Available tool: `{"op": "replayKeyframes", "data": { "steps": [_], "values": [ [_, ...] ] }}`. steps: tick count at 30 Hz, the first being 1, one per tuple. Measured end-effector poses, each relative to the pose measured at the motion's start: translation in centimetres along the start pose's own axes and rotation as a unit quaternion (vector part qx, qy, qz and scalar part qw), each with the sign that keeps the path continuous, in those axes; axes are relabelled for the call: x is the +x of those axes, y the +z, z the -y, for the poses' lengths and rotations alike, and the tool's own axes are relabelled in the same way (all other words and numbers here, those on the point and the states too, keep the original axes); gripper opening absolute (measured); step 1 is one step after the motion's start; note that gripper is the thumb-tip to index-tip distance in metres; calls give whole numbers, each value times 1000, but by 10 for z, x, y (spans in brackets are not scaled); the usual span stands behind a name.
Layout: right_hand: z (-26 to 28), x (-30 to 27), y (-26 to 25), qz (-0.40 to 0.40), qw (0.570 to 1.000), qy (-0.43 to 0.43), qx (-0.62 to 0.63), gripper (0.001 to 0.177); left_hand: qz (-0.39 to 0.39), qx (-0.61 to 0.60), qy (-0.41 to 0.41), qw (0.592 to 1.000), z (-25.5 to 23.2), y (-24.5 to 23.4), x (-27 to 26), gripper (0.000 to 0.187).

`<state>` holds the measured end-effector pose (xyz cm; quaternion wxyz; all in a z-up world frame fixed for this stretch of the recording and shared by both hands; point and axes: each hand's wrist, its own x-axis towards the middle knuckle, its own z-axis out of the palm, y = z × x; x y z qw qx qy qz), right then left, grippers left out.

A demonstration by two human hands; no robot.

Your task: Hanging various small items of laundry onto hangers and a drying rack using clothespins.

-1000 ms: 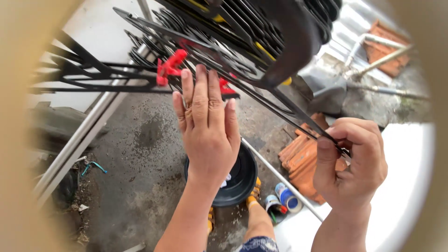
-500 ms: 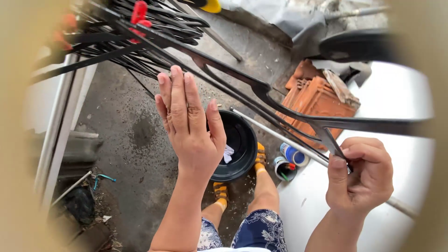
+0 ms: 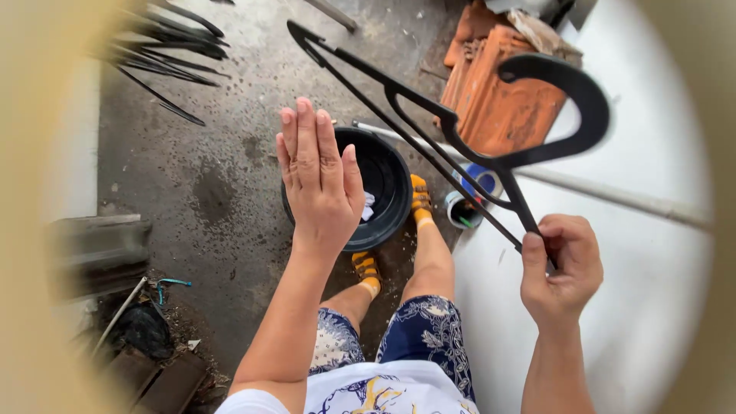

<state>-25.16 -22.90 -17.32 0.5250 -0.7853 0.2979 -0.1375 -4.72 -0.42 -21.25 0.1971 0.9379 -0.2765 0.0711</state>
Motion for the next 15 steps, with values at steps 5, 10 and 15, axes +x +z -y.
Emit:
{"op": "replayKeyframes", "data": {
  "steps": [5,10,15],
  "values": [
    [-5,-35,5,11,998,30,-50,14,20,-21,12,999,9,15,-47,53],
    [-35,-55,26,53,994,53,-74,15,36,-56,-19,998,27,36,-95,54],
    [-95,-73,57,135,985,73,-74,13,78,-109,-51,990,38,78,-151,63]
  ]
}}
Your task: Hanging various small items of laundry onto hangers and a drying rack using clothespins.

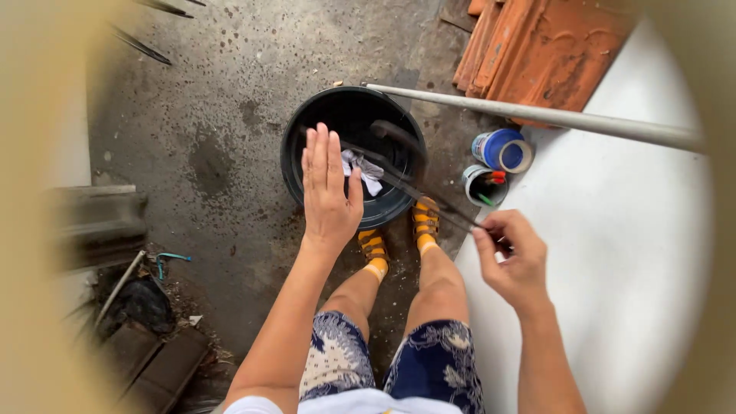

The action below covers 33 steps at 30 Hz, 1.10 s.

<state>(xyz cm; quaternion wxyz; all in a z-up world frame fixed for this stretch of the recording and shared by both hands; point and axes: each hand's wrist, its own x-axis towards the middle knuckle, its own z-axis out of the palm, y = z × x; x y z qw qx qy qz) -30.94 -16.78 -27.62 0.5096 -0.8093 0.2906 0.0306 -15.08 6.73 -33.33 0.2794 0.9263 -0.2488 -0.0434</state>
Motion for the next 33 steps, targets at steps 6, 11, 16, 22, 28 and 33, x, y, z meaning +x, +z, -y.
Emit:
{"op": "replayKeyframes", "data": {
  "steps": [6,11,16,22,28,33],
  "values": [
    [-52,-3,52,85,995,40,23,19,36,-103,-43,993,37,50,-57,65],
    [-104,-2,93,96,995,2,-36,19,165,-151,-116,968,89,81,-102,22],
    [-168,13,159,32,997,-35,-60,12,159,-160,-135,965,141,100,-151,21],
    [-280,27,265,15,994,-17,-107,16,174,-63,-314,931,188,120,-198,17],
    [-370,27,377,276,927,-64,-245,38,108,-53,-333,935,215,152,-221,19],
    [-416,25,438,387,853,-47,-349,51,81,-47,-359,929,234,178,-229,21]
  ]
}}
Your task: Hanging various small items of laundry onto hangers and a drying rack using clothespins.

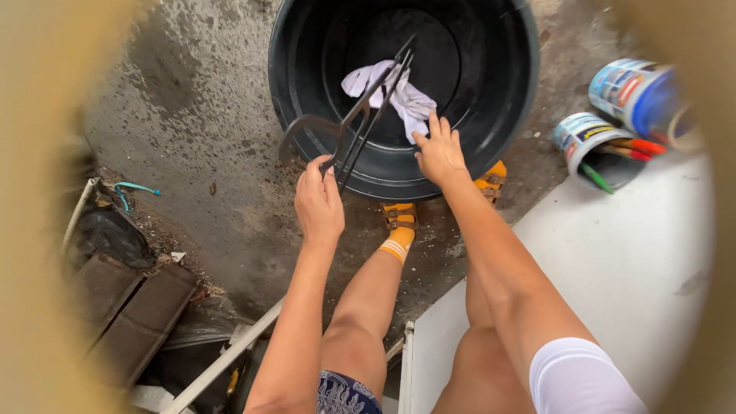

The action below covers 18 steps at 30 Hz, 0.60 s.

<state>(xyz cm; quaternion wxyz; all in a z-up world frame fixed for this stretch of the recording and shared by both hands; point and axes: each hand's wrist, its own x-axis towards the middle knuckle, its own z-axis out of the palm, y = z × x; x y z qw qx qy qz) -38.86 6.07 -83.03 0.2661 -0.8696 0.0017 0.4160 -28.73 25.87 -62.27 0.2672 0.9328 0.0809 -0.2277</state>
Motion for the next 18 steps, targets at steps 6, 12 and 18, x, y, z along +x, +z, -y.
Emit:
{"op": "replayKeyframes", "data": {
  "steps": [6,12,18],
  "values": [
    [-7,43,46,39,995,3,-91,52,-11,-18,-16,1000,13,34,19,21],
    [-12,54,70,88,989,58,-103,55,-8,-35,-41,999,20,46,31,22],
    [-27,51,103,-29,997,62,42,44,4,-29,-52,998,17,40,36,24]
  ]
}}
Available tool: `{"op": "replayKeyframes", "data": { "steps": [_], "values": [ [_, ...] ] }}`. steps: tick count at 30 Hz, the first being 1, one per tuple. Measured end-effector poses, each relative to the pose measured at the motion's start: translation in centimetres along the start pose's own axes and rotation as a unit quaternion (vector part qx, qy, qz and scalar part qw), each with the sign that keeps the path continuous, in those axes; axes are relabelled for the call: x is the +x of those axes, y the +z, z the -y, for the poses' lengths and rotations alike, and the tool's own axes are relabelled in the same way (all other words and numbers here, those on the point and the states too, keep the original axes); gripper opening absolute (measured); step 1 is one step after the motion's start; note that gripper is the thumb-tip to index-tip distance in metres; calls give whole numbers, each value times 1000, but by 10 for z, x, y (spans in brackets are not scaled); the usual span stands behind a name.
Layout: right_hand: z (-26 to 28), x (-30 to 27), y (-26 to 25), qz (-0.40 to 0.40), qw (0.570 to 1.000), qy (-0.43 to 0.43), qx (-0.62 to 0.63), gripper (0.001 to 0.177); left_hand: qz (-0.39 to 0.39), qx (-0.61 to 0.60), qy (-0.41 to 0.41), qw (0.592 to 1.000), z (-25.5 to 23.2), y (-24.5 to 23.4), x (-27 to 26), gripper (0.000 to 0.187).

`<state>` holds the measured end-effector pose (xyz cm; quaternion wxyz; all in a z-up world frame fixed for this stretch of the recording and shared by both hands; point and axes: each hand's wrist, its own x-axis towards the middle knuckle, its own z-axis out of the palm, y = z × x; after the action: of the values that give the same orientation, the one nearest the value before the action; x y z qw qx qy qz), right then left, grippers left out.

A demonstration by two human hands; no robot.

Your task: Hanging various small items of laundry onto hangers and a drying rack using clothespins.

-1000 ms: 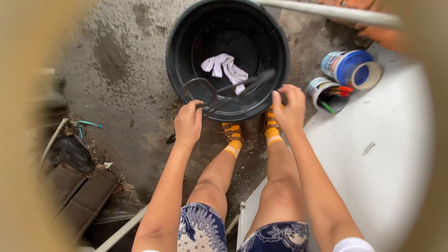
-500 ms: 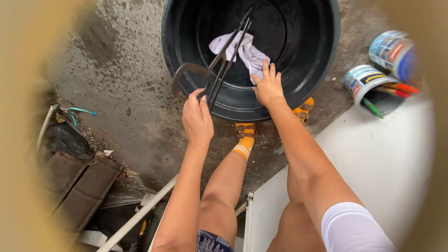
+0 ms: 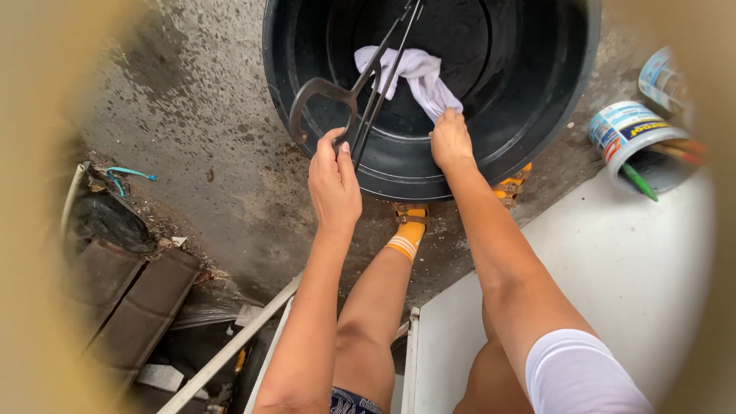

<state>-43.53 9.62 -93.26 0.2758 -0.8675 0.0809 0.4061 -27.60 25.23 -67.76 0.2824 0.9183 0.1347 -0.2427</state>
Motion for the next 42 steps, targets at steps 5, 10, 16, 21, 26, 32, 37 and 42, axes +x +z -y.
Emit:
{"op": "replayKeyframes", "data": {
  "steps": [5,10,16,21,26,32,37,42],
  "values": [
    [14,-29,-32,-102,988,58,101,17,23,2,-39,999,-18,-10,-4,26],
    [60,-68,-118,-69,899,229,366,53,24,-22,-24,999,-38,-20,-18,28],
    [82,-134,-196,-20,698,212,684,43,46,-47,-94,993,-108,-61,-32,52],
    [121,-208,-309,-52,771,68,632,40,45,-22,1,999,-123,-80,-58,50],
    [179,-285,-413,-43,785,-16,618,44,81,-131,-28,988,-141,-95,-76,33],
    [198,-348,-475,-25,859,-179,478,41,180,-431,-214,858,-205,-145,-103,67],
    [201,-392,-508,-24,874,-246,418,40,199,-476,-189,836,-230,-177,-143,46],
    [209,-432,-560,44,936,-123,328,41,206,-502,-98,834,-254,-206,-181,36]
  ]
}}
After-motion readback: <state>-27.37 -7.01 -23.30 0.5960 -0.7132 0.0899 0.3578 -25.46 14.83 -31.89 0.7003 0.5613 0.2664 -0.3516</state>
